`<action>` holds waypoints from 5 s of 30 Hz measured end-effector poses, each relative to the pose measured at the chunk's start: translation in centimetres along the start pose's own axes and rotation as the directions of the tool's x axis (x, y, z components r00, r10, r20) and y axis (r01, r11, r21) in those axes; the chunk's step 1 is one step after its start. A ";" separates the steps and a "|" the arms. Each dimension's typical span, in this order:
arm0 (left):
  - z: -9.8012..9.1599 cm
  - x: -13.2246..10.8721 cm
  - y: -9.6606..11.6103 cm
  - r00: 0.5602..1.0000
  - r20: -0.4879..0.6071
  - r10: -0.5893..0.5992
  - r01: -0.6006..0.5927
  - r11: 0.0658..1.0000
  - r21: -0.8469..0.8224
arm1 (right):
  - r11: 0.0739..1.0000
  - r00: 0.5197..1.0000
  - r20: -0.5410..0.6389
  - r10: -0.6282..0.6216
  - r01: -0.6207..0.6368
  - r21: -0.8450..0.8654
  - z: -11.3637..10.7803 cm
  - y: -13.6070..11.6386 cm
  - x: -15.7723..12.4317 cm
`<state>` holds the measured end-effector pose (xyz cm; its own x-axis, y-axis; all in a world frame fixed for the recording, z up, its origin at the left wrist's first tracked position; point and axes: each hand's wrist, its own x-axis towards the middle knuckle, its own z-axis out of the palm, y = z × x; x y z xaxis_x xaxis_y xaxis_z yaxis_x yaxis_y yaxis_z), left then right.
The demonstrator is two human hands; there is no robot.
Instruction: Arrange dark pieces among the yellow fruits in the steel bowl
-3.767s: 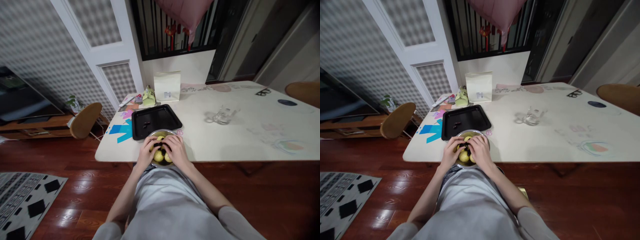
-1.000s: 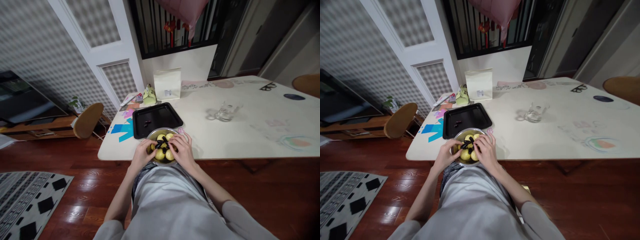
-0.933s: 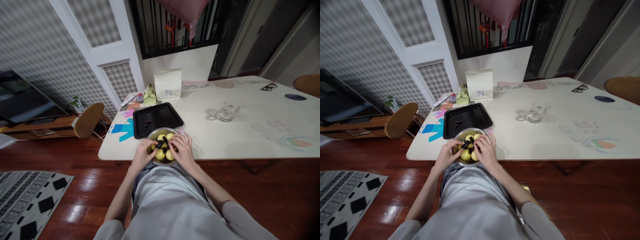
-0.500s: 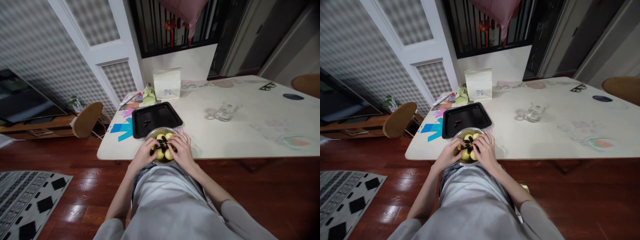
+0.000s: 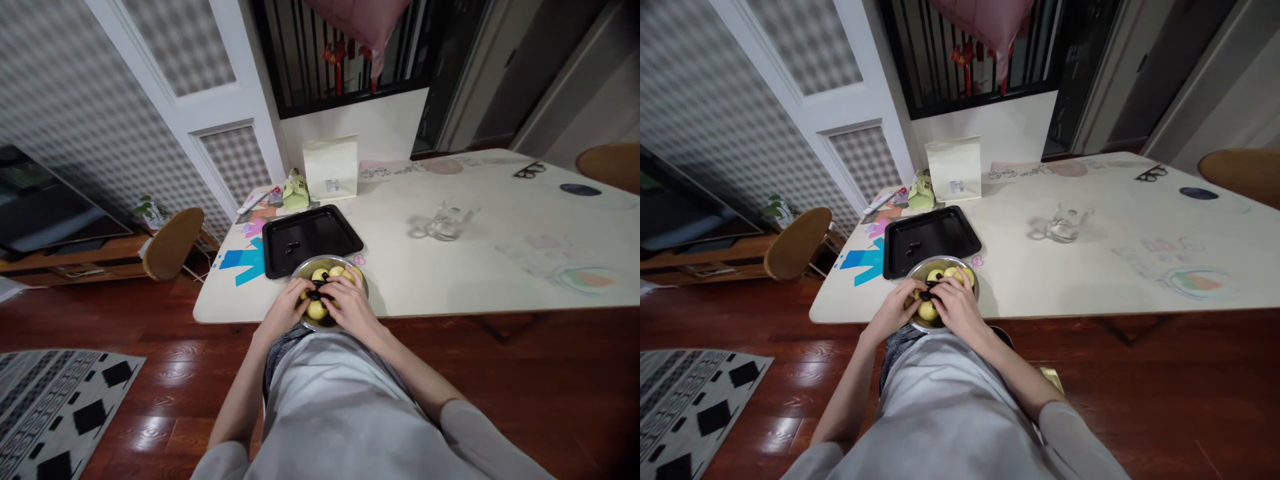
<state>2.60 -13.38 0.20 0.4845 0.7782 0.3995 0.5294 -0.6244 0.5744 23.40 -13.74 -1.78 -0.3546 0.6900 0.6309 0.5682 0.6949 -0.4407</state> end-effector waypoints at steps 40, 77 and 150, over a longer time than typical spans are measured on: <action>-2.6 9.5 -15.8 0.983 -0.064 -0.170 0.181 0.958 0.223 | 1.000 0.974 -0.225 -0.008 0.009 0.001 -1.3 0.7 -1.1; -3.7 8.5 -14.3 0.980 0.191 -0.056 0.021 0.983 0.183 | 1.000 0.976 -0.219 -0.011 0.013 0.010 -1.0 0.8 -1.2; -0.4 1.2 -0.4 0.951 -0.305 -0.047 0.073 0.995 0.075 | 0.993 0.962 -0.261 0.083 -0.101 -0.055 -2.8 0.9 -1.0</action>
<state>2.72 -12.21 0.71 0.2233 0.7897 0.5714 0.6140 -0.5693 0.5467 26.38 -14.33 -1.01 -0.0995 0.6686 0.7369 0.6407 0.6097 -0.4667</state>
